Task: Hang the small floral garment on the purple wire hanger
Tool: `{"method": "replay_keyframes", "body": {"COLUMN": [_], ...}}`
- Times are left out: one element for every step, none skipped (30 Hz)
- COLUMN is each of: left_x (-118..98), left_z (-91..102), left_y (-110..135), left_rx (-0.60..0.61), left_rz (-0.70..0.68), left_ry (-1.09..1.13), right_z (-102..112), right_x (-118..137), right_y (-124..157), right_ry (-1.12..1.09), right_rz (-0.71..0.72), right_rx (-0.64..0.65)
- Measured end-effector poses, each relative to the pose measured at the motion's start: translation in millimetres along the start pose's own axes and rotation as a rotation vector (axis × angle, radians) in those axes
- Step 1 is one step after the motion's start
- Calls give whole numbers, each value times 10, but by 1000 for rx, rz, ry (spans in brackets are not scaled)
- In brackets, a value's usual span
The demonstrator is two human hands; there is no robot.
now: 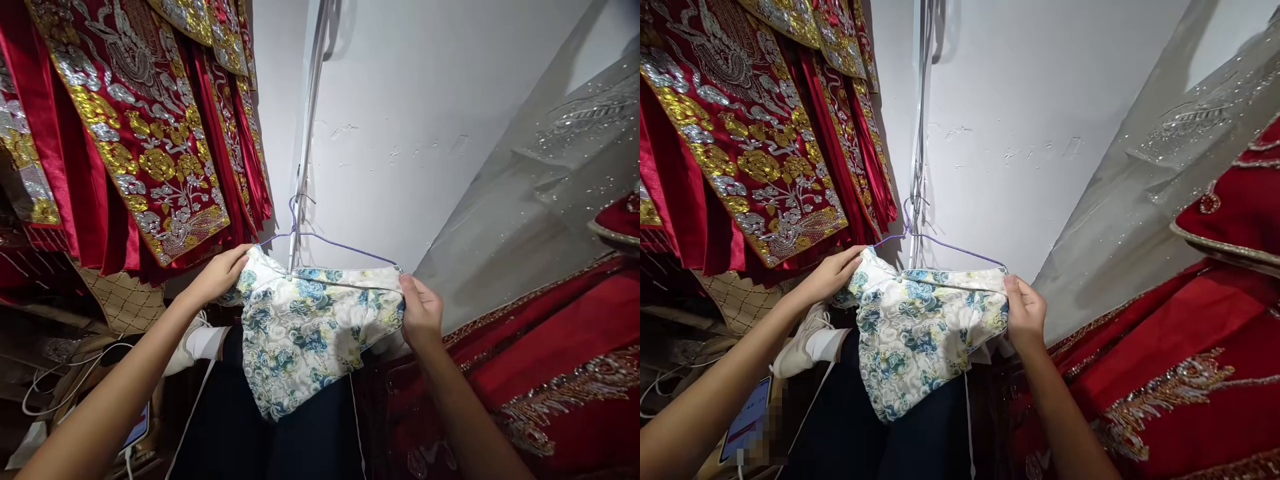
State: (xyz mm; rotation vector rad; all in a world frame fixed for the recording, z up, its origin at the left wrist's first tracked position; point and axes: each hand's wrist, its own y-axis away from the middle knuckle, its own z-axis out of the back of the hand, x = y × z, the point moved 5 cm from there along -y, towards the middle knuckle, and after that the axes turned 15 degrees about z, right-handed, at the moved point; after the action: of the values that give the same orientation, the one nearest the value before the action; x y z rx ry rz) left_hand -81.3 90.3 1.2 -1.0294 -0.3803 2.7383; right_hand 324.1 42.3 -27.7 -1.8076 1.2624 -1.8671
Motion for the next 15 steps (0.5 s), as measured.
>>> {"method": "replay_keyframes", "body": {"left_x": [-1,-5,-13,-25,-38,-49,-54,-52,-40,-20,8,42,76,108,136], "left_z": [19,49,85,125,164,200,232,262,286,307,325,341,353,360,363], "left_y": [18,46,82,122,160,193,215,222,214,190,154,109,60,12,-30], "left_rx": [-12,-34,-59,-89,-117,-138,-152,-160,-157,-146,-130,-111,-90,-68,-47], "left_rz": [12,20,22,19,13,5,-2,-9,-13,-14,-14,-13,-12,-14,-19], "left_ry": [4,9,14,19,24,29,35,43,52,62,73,82,85,82,74], "right_z": [2,0,-9,-24,-43,-62,-83,-104,-127,-154,-183,-211,-235,-259,-291], "right_x": [31,55,68,73,76,83,96,114,137,167,202,243,287,330,363], "right_y": [-31,-71,-117,-167,-218,-266,-310,-349,-382,-410,-434,-455,-476,-499,-518], "right_ry": [33,63,90,112,130,141,143,125,84,26,-38,-100,-151,-186,-205], "right_rz": [47,82,101,103,96,87,75,57,32,0,-38,-77,-109,-131,-151], "right_rx": [-39,-75,-101,-118,-128,-134,-131,-121,-96,-52,5,64,117,160,201]}}
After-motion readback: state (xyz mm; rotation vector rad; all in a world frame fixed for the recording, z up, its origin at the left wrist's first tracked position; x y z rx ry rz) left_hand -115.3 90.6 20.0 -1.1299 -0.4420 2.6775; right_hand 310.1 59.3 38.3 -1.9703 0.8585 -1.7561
